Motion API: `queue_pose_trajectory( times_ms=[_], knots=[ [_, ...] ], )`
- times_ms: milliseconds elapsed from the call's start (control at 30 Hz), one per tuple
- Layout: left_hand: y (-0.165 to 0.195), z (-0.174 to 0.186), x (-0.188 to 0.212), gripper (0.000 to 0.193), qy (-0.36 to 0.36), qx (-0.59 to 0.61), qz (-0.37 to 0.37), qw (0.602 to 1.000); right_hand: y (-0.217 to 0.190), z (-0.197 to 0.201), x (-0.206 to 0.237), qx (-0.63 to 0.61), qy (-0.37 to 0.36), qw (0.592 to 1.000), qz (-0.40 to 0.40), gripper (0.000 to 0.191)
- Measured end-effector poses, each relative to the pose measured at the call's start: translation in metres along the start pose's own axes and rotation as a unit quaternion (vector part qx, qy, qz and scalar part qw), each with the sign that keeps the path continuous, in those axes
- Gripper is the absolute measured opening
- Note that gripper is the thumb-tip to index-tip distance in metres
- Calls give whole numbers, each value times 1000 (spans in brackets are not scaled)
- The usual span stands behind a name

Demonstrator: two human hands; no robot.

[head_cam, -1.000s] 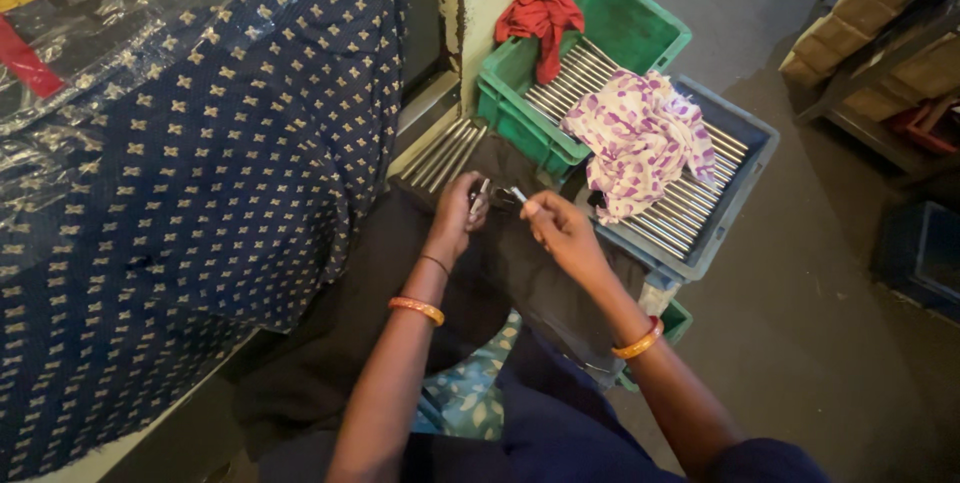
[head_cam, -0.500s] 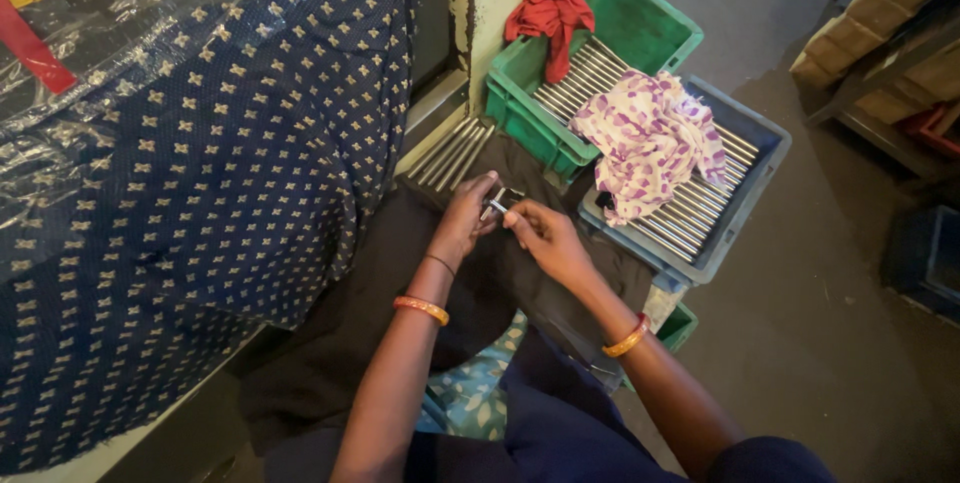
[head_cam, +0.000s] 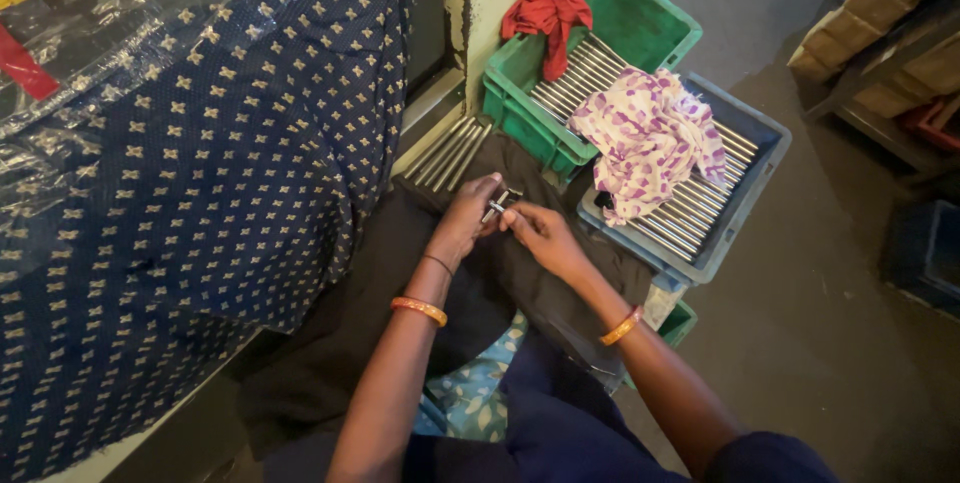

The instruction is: The person sits on the floor and repeatedly picks up small metal rods, inserts them into a handheld metal jig, and wipes the rod ends with a cloth. Finished rods are placed into a green plastic bin. The person also opens and closes a machine door during the process.

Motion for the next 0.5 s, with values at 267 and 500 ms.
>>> queue_pose_trajectory(
  times_ms=[267, 500],
  knots=[
    [-2, -2, 1, 31, -25, -31, 2, 999, -1, -3, -3, -21, -13, 997, -68, 33],
    [2, 4, 0, 28, -27, 27, 20, 999, -4, -23, -19, -10, 65, 998, 16, 33]
  ],
)
Point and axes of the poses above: each hand's wrist, its own x-axis away from the middle knuckle, its own z-axis out of the back of the hand, y = z × x, the point moved 4 cm from there along -x, towards the middle knuckle, and after that the axes turned 10 degrees about -z, right-handed, at the moved point
